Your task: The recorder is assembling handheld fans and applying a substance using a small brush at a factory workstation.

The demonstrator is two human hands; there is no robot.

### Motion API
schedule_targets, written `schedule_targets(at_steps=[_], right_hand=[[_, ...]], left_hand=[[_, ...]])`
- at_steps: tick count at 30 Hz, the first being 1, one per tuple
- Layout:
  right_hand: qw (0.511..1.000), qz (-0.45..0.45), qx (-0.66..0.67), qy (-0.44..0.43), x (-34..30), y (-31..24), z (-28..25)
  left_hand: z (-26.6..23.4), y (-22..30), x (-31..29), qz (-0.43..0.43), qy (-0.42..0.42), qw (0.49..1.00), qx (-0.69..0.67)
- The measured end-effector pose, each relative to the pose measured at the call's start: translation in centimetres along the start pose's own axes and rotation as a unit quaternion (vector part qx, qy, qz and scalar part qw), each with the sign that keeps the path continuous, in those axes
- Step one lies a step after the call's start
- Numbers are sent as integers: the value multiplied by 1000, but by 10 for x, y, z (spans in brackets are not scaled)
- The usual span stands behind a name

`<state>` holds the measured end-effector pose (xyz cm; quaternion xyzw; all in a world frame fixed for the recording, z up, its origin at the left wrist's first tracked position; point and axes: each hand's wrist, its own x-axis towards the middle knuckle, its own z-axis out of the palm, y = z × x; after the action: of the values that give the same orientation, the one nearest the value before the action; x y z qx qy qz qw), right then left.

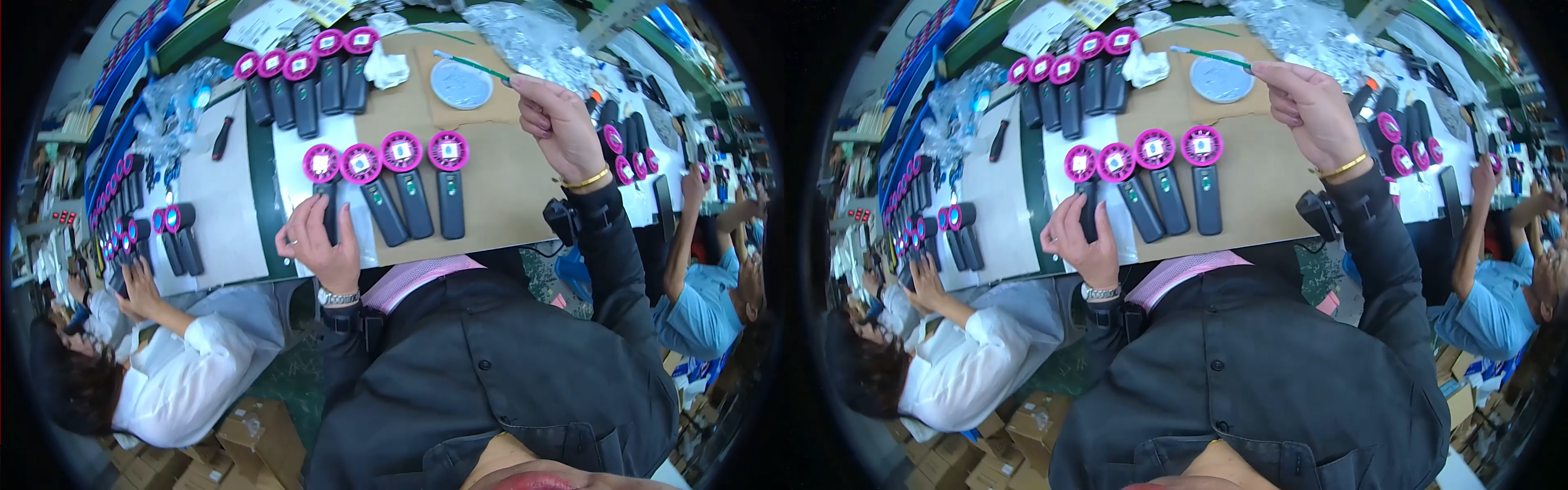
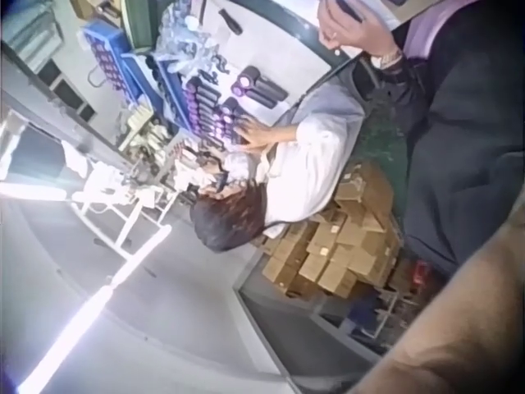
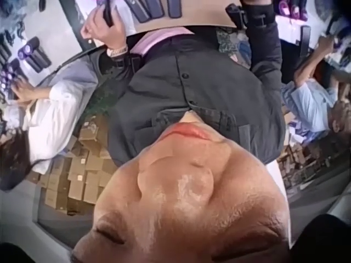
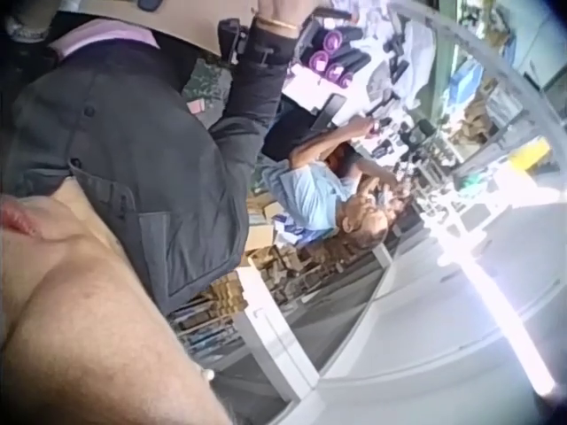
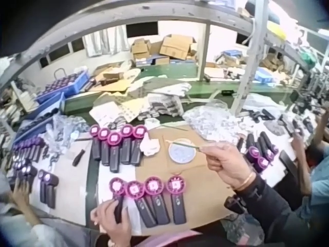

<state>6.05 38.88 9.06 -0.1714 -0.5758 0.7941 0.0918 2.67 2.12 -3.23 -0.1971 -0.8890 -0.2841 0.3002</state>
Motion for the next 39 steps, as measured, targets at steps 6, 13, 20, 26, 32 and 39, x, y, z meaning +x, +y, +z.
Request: schedule_targets(at_steps=[6, 13, 20, 26, 32, 39], right_hand=[[994, -49, -63, -73, -21, 30, 63], [877, -299, -361, -108, -33, 65, 116], [620, -556, -523, -181, -23, 85, 125], [567, -559, -567, -212, -23, 88, 128], [524, -549, -610, -228, -28, 87, 127], [516, -555, -611, -227, -34, 83, 126]], left_hand=[[0, 2, 2, -12, 9, 1000, -13], [-1, 0, 1, -21, 17, 999, -35], [-3, -2, 0, -26, 15, 998, -51], [-3, -4, -3, -32, 16, 998, -58], [-2, -5, -3, -29, 15, 997, -65], [-2, -5, -3, -27, 15, 998, -63]])
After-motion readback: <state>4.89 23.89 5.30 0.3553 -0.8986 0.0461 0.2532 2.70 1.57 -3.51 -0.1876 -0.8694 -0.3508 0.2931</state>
